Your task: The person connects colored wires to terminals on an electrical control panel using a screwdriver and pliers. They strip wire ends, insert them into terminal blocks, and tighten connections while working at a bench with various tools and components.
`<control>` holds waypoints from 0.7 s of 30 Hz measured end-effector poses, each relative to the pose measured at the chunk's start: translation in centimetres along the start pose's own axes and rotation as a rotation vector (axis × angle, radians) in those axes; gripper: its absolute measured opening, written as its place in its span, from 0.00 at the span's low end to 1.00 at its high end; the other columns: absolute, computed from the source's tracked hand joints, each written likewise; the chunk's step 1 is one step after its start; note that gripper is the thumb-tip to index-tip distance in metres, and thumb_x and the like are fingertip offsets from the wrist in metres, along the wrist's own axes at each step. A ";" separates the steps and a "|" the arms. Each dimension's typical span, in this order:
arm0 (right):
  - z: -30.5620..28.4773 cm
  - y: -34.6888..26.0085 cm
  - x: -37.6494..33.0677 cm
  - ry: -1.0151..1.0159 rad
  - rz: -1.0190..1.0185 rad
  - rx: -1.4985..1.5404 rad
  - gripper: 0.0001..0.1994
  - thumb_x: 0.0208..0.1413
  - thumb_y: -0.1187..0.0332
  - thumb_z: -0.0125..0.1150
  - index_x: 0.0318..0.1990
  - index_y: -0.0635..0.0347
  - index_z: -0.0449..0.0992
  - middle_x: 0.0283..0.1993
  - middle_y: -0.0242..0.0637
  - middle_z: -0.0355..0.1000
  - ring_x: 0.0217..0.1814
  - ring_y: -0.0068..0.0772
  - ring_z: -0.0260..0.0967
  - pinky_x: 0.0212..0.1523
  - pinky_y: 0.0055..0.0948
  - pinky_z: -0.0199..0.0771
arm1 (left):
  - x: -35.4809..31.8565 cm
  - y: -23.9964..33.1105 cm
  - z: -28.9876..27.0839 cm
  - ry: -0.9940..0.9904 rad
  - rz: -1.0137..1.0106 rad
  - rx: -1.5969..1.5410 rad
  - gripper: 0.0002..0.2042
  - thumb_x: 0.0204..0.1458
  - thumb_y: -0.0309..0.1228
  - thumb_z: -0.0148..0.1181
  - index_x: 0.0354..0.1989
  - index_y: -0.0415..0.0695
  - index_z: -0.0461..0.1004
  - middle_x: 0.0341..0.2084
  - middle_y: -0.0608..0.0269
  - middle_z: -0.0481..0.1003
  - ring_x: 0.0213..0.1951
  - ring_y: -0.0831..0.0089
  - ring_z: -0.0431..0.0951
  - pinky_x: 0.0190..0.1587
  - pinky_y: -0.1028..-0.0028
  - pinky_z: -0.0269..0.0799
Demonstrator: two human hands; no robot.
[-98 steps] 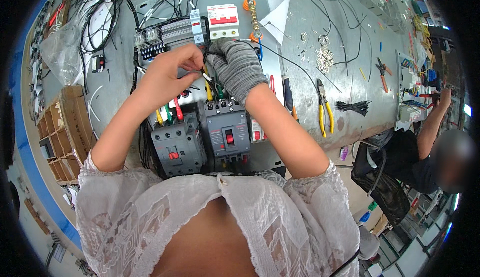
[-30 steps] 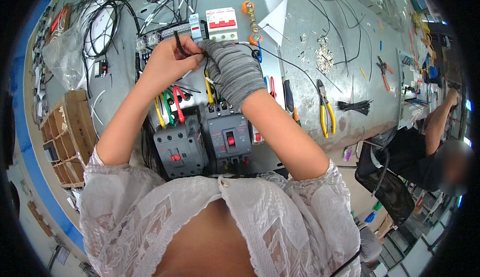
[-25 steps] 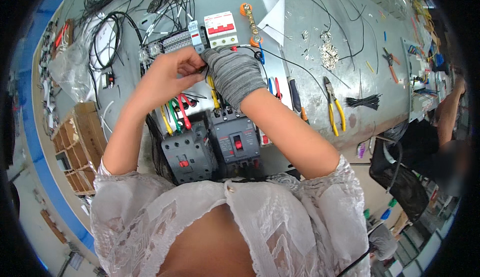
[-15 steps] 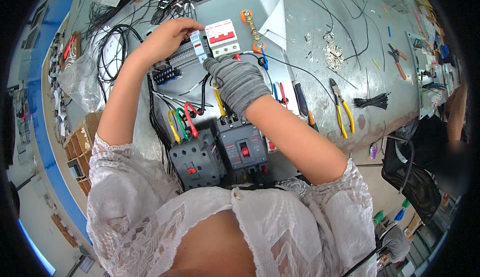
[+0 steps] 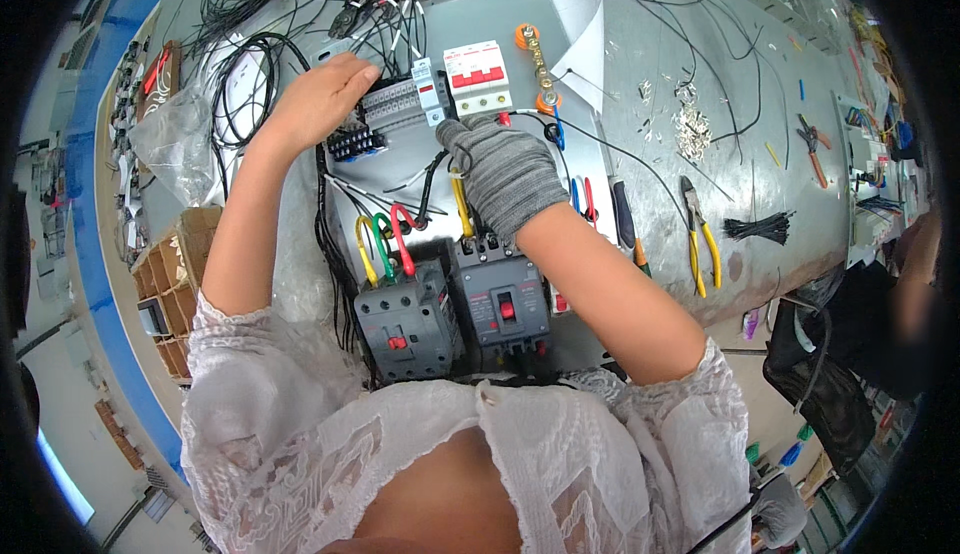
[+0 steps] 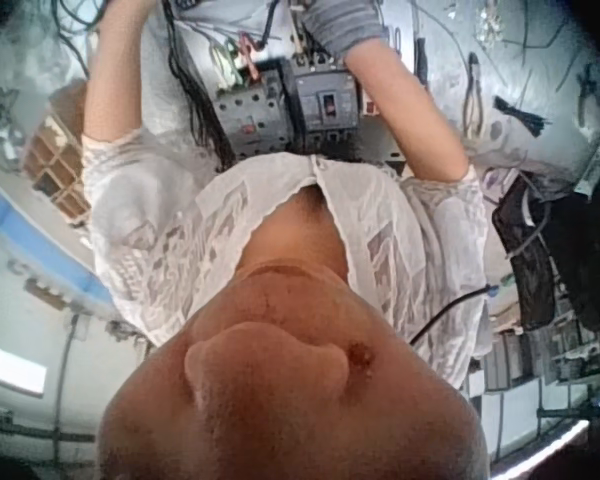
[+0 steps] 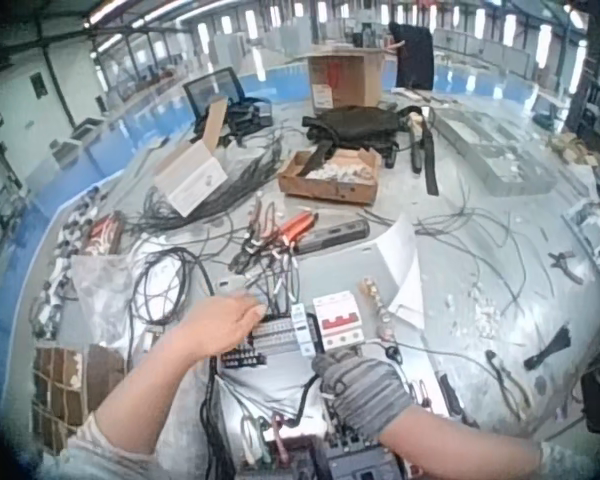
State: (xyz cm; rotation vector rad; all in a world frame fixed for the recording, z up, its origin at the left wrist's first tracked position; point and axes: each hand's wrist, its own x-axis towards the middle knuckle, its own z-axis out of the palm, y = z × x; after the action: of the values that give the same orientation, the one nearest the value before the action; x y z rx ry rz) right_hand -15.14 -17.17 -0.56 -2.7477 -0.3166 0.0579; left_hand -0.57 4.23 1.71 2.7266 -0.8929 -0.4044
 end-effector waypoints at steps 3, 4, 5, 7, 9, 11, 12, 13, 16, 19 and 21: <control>0.0 0.0 -0.1 0.040 -0.032 0.032 0.19 0.48 0.74 0.52 0.51 0.57 0.74 0.46 0.42 0.75 0.48 0.41 0.73 0.48 0.36 0.73 | 0.0 0.3 -0.7 -0.037 0.009 -0.039 0.21 0.63 0.44 0.38 0.39 0.39 0.73 0.39 0.50 0.72 0.46 0.52 0.71 0.48 0.62 0.66; 1.1 0.7 -0.5 0.156 -0.123 0.036 0.16 0.55 0.71 0.49 0.51 0.52 0.72 0.47 0.42 0.73 0.45 0.43 0.74 0.46 0.37 0.73 | 0.1 0.3 -0.8 -0.056 -0.006 0.006 0.20 0.62 0.43 0.40 0.39 0.39 0.74 0.39 0.52 0.72 0.46 0.53 0.71 0.48 0.61 0.67; 1.2 0.9 -0.4 0.157 -0.121 0.054 0.16 0.55 0.71 0.50 0.51 0.52 0.72 0.46 0.42 0.74 0.45 0.43 0.74 0.45 0.37 0.74 | -0.1 0.8 -1.1 -0.021 0.003 0.059 0.18 0.61 0.42 0.42 0.39 0.40 0.74 0.39 0.52 0.73 0.46 0.53 0.72 0.47 0.61 0.67; 1.3 1.0 -0.2 0.151 -0.115 0.096 0.15 0.54 0.71 0.51 0.50 0.52 0.72 0.43 0.43 0.74 0.43 0.42 0.74 0.44 0.38 0.74 | -0.9 2.6 -1.4 0.043 0.017 0.162 0.16 0.60 0.40 0.45 0.39 0.41 0.74 0.38 0.53 0.73 0.45 0.54 0.72 0.47 0.60 0.68; 0.8 0.7 0.0 0.139 -0.039 0.220 0.13 0.52 0.74 0.53 0.45 0.55 0.75 0.41 0.42 0.75 0.43 0.42 0.74 0.45 0.35 0.74 | -1.4 3.7 -0.8 0.253 0.090 -0.008 0.07 0.55 0.29 0.52 0.39 0.42 0.74 0.36 0.55 0.73 0.42 0.57 0.74 0.43 0.65 0.70; 0.3 0.4 0.1 0.129 0.047 0.341 0.11 0.50 0.77 0.54 0.41 0.58 0.77 0.38 0.41 0.76 0.42 0.41 0.74 0.45 0.33 0.73 | -2.5 5.2 -0.9 0.326 0.191 -0.245 0.06 0.52 0.24 0.55 0.38 0.42 0.74 0.35 0.57 0.73 0.40 0.61 0.75 0.41 0.69 0.71; 0.3 0.4 0.1 0.146 0.046 0.336 0.10 0.50 0.78 0.55 0.40 0.58 0.77 0.37 0.41 0.76 0.41 0.41 0.75 0.44 0.32 0.74 | -3.4 5.7 -0.3 0.186 0.221 -0.493 0.05 0.53 0.20 0.55 0.37 0.39 0.73 0.30 0.62 0.74 0.37 0.71 0.76 0.38 0.75 0.70; 0.4 0.5 0.1 0.153 0.049 0.350 0.10 0.49 0.78 0.56 0.40 0.58 0.77 0.37 0.41 0.76 0.40 0.40 0.75 0.43 0.32 0.74 | -4.1 6.0 0.5 0.053 0.153 -0.617 0.04 0.54 0.21 0.55 0.37 0.39 0.72 0.29 0.63 0.74 0.35 0.73 0.76 0.37 0.76 0.70; 0.9 0.8 0.2 0.168 0.068 0.400 0.10 0.49 0.77 0.59 0.40 0.60 0.77 0.36 0.40 0.77 0.38 0.38 0.76 0.41 0.30 0.75 | -5.5 7.1 1.8 -0.352 -0.076 -1.073 0.07 0.58 0.26 0.54 0.41 0.36 0.71 0.26 0.65 0.75 0.29 0.80 0.76 0.33 0.79 0.71; 0.1 0.6 0.3 0.136 0.073 0.443 0.08 0.50 0.77 0.60 0.39 0.61 0.77 0.35 0.40 0.77 0.38 0.37 0.76 0.40 0.29 0.75 | -5.2 6.5 2.7 -0.459 -0.036 -1.160 0.10 0.58 0.28 0.54 0.45 0.37 0.70 0.27 0.65 0.75 0.28 0.81 0.76 0.32 0.80 0.71; 0.0 0.6 0.4 0.164 0.086 0.517 0.07 0.50 0.76 0.59 0.38 0.61 0.77 0.34 0.41 0.77 0.37 0.39 0.76 0.40 0.31 0.75 | -4.9 5.7 2.9 -0.422 -0.086 -1.218 0.11 0.59 0.27 0.52 0.48 0.38 0.72 0.27 0.66 0.75 0.27 0.83 0.73 0.30 0.81 0.70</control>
State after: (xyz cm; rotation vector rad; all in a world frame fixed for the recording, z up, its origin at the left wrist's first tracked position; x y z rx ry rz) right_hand -14.69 -17.58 -0.80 -2.2339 -0.1151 -0.0558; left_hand -8.39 2.32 1.70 1.5589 -0.3587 -1.1140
